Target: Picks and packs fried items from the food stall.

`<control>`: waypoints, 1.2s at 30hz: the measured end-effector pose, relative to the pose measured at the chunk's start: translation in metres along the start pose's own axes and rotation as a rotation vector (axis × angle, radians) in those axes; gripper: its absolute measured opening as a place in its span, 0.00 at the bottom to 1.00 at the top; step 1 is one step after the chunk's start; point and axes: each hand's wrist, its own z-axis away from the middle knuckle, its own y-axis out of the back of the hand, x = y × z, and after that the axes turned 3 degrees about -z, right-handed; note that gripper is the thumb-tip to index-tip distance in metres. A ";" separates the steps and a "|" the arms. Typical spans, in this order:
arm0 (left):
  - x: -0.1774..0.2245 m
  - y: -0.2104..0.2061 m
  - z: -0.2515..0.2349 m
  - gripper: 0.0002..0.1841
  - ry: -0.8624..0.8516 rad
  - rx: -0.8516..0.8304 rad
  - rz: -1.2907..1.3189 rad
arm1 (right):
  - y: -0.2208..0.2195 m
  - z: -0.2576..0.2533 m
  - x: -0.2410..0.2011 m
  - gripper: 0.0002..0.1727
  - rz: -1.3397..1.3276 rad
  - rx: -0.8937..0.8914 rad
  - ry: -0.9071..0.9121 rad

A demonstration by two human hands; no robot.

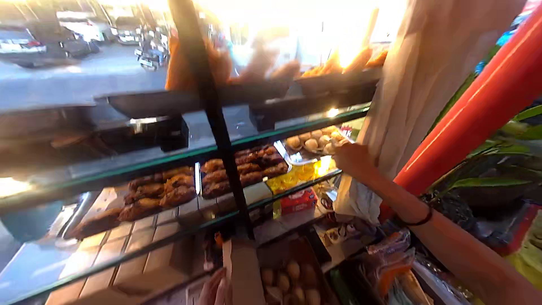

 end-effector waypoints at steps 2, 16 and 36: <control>-0.004 0.000 0.005 0.23 -0.068 0.002 -0.064 | 0.012 0.039 0.013 0.29 -0.123 0.130 0.074; -0.006 -0.019 0.015 0.28 0.074 0.060 -0.077 | -0.227 0.134 -0.125 0.29 -0.135 -0.933 0.257; -0.006 -0.018 0.011 0.27 0.091 0.085 -0.030 | -0.221 0.113 -0.174 0.31 0.089 -0.969 0.309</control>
